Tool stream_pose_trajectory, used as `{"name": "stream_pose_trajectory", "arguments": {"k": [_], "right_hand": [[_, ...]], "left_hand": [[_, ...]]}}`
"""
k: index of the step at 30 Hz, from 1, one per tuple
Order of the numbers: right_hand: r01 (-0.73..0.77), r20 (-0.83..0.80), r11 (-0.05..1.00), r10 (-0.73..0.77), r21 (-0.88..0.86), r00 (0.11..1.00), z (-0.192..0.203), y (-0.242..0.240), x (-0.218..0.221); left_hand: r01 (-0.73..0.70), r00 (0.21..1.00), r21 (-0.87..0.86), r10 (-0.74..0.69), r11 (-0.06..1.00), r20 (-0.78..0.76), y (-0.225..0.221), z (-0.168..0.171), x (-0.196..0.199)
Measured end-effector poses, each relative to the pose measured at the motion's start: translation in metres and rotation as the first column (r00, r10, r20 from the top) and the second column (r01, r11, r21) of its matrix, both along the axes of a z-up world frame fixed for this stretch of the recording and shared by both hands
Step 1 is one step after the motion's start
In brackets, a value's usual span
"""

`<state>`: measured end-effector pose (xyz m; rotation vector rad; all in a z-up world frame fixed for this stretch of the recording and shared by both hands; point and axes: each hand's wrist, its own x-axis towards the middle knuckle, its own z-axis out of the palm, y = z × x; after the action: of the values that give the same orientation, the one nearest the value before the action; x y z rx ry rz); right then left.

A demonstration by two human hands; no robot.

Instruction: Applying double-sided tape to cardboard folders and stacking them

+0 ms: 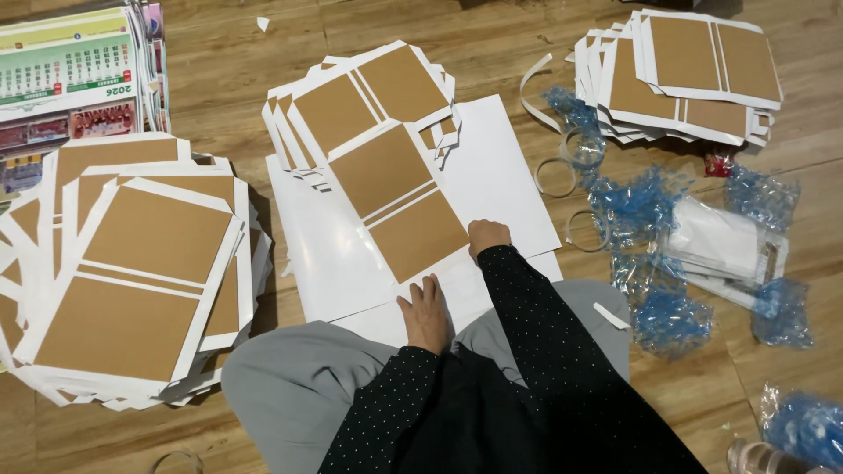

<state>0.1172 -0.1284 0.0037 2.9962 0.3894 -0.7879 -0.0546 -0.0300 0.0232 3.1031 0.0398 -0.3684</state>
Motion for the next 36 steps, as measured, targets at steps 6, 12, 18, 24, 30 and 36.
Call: {"name": "stream_pose_trajectory", "arguments": {"k": [6, 12, 18, 24, 30, 36], "right_hand": [[0.011, -0.019, 1.000, -0.011, 0.024, 1.000, 0.000, -0.001, 0.002], [0.031, -0.027, 0.999, -0.031, 0.019, 0.999, -0.013, -0.004, 0.005], [0.035, -0.061, 0.999, -0.033, 0.040, 0.998, -0.003, -0.007, 0.007], [0.042, -0.074, 0.993, -0.034, 0.113, 0.997, -0.022, -0.020, 0.011], [0.048, -0.111, 0.981, -0.027, 0.190, 0.993, -0.014, -0.025, 0.012], [-0.033, -0.122, 0.983, 0.055, 0.180, 0.991, -0.026, -0.029, 0.020]], "left_hand": [[-0.093, 0.995, 0.015, 0.093, 0.996, 0.028, 0.008, -0.035, -0.003], [-0.105, 0.989, 0.030, 0.102, 0.994, 0.104, 0.010, -0.045, -0.003], [-0.104, 0.988, 0.069, 0.095, 0.992, 0.120, 0.001, -0.005, 0.001], [0.023, 1.000, -0.036, -0.023, 0.999, -0.001, -0.020, -0.012, 0.022], [0.113, 0.992, -0.033, -0.114, 0.993, -0.050, -0.036, -0.020, 0.051], [0.165, 0.982, 0.022, -0.166, 0.986, 0.089, -0.033, -0.028, 0.052]]}}
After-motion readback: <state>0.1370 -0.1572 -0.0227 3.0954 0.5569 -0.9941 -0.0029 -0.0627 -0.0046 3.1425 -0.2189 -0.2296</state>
